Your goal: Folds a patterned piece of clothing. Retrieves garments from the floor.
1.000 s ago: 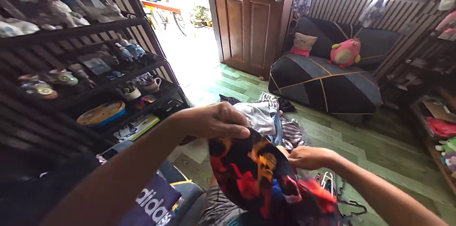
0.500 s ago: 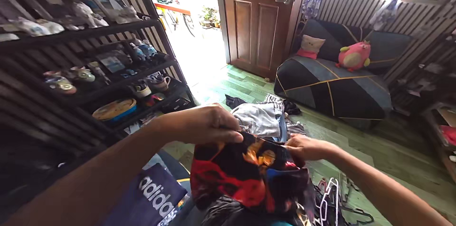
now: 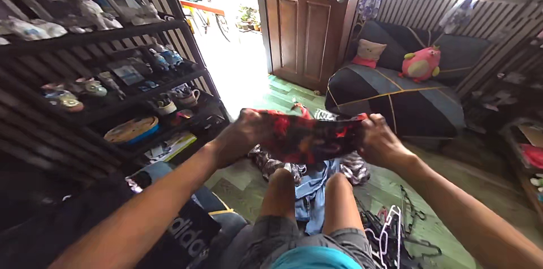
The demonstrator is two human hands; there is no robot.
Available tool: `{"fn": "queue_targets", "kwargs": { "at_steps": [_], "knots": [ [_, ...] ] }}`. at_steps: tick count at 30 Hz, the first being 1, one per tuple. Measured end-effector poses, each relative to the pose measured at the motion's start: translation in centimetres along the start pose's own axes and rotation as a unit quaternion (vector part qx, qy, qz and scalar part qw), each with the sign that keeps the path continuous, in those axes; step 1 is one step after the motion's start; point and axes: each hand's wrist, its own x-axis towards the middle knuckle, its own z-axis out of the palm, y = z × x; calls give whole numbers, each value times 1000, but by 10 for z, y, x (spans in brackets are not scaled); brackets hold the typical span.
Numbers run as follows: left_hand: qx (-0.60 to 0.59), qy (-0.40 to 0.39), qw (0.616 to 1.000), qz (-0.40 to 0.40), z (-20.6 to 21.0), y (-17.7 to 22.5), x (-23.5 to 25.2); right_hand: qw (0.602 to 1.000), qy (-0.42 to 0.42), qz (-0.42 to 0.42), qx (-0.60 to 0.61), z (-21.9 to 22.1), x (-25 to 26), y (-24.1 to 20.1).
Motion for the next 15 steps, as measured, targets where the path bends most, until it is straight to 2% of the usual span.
{"fn": "queue_targets", "kwargs": {
  "at_steps": [2,4,6,9,12,15],
  "knots": [
    [-25,-134,989,63,19,7,-14,988,-135,-80,-6,42,-15,-12],
    [-13,-188,981,50,23,-4,-23,987,-135,-85,33,60,-26,0],
    [-32,-190,981,2,27,-15,-37,994,-35,-40,97,73,-38,19],
    [-58,-148,987,-33,33,-17,-43,971,119,21,208,72,-41,32],
    [-101,-88,989,-55,39,-15,-29,946,181,42,264,61,-38,32],
    [-148,-65,983,-93,33,-11,-13,927,243,41,282,58,-35,34]
  ]
}}
